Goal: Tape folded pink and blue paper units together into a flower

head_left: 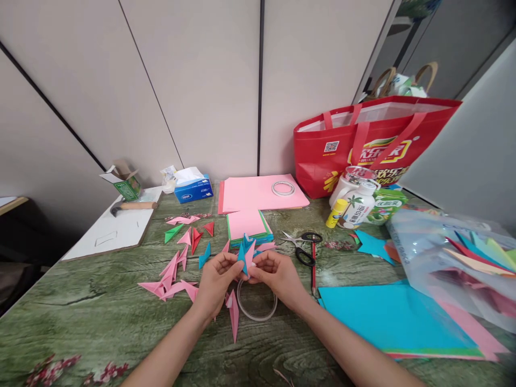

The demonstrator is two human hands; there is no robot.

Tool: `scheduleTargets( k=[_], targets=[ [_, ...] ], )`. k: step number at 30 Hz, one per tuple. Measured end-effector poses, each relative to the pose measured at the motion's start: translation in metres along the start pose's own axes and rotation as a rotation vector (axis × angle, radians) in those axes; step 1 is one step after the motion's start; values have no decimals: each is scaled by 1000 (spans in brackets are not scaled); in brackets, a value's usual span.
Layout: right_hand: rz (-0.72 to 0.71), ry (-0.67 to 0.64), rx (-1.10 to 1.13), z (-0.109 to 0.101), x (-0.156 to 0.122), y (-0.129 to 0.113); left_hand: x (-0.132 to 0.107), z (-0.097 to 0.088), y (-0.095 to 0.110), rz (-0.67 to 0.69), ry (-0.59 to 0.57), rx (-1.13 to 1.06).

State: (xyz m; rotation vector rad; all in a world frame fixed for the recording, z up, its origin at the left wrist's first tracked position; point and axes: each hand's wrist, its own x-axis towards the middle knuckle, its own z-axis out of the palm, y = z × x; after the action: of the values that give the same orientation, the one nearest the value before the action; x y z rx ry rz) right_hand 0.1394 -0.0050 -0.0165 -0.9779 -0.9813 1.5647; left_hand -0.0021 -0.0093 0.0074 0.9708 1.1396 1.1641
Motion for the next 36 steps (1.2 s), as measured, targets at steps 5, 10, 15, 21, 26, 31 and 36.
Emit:
scheduleTargets(
  k=[5,10,15,21,26,31,36],
  targets=[
    [-13,-54,-29,-1,1,2,1,-1,1,1,2,68],
    [-22,-76,-57,-2,1,4,1,-1,0,-2,9,106],
    [-62,-113,-137,-4,-1,3,-1,1,-1,6,2,72],
    [-103,-88,-144,-4,-2,-6,1,0,-1,9,-27,28],
    [-105,-129,-214,-6,-3,-8,0,1,4,16,-57,64],
    [-124,-154,-243,-6,-2,-1,-2,1,3,41,-80,156],
    [-214,-142,-347,-3,-3,1,-1,-1,-1,155,-46,216]
  ],
)
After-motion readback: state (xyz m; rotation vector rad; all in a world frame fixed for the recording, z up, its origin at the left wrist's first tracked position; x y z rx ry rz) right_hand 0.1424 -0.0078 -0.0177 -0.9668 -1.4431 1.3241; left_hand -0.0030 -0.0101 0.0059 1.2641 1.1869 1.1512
